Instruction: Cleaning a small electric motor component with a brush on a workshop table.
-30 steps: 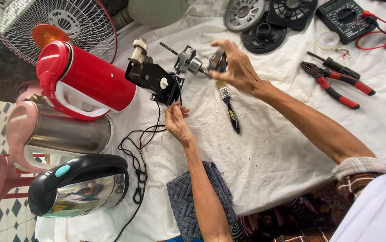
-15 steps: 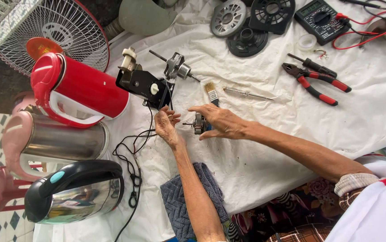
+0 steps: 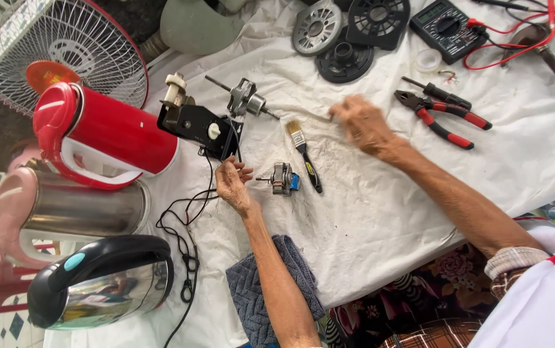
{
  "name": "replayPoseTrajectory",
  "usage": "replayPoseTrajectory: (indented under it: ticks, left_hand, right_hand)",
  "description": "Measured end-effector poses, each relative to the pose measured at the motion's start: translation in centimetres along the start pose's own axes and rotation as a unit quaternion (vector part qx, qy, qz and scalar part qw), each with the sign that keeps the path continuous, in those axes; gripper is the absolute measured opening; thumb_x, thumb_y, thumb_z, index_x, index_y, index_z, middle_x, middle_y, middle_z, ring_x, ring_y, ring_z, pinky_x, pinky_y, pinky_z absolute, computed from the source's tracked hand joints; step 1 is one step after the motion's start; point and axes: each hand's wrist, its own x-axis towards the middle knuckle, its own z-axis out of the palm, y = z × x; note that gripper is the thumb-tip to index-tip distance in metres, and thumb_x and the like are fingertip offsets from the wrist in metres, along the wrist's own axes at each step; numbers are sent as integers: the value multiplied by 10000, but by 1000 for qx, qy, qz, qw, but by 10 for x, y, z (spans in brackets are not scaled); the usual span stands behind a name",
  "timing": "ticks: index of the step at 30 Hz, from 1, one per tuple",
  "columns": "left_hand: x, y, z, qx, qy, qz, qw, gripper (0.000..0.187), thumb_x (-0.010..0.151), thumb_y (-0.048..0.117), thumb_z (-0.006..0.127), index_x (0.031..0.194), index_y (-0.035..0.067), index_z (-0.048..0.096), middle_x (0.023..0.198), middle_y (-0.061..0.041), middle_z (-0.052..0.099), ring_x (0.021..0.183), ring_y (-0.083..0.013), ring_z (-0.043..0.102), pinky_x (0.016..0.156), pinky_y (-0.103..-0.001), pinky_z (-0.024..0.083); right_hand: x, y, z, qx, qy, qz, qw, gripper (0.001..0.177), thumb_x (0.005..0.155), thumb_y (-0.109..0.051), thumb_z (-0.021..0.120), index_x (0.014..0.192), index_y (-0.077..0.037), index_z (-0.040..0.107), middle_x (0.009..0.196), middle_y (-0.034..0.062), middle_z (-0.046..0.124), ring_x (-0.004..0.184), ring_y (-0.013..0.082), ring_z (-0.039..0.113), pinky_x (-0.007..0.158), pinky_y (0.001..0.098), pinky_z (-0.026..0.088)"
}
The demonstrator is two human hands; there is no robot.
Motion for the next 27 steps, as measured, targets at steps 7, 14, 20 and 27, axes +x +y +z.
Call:
replayPoseTrajectory:
  ticks: [7, 14, 20, 27]
  left_hand:
    - [0, -8, -2, 67, 11, 17, 998, 157, 1018, 216, 617, 1050, 78, 682, 720, -89, 666, 524, -154, 678, 403, -177, 512]
    - [-8, 2, 2, 149, -1, 3, 989, 161, 983, 236, 651, 944, 94, 715, 593, -70, 622, 448, -152, 633, 372, -193, 477]
    - [-12, 7, 6, 164, -24, -6, 986, 161, 976, 253, 656, 926, 116, 723, 527, -74, 608, 391, -160, 609, 346, -205, 472]
    - [-13, 13, 10, 153, -20, -9, 988, 153, 965, 241, 657, 931, 108, 725, 544, -69, 614, 427, -148, 613, 382, -199, 471]
  right_hand:
    - [-11, -55, -44, -31, 15, 27, 999, 149, 961, -124, 680, 1084, -208, 666, 1033, 49, 571, 948, 219, 613, 763, 348, 582]
    - [-16, -122, -41, 311, -100, -8, 945, 608, 832, -529, 777, 1291, -193, 562, 1087, 110, 630, 904, 276, 672, 768, 450, 593]
    - [-27, -152, -37, 219, -80, -95, 968, 1124, 652, -640, 867, 1546, -150, 394, 1271, 159, 563, 1179, 330, 550, 1001, 483, 523]
    - [-17, -106, -32, 354, -161, -48, 920, 658, 977, -536, 623, 1480, -143, 464, 1086, 166, 668, 906, 305, 705, 790, 452, 597]
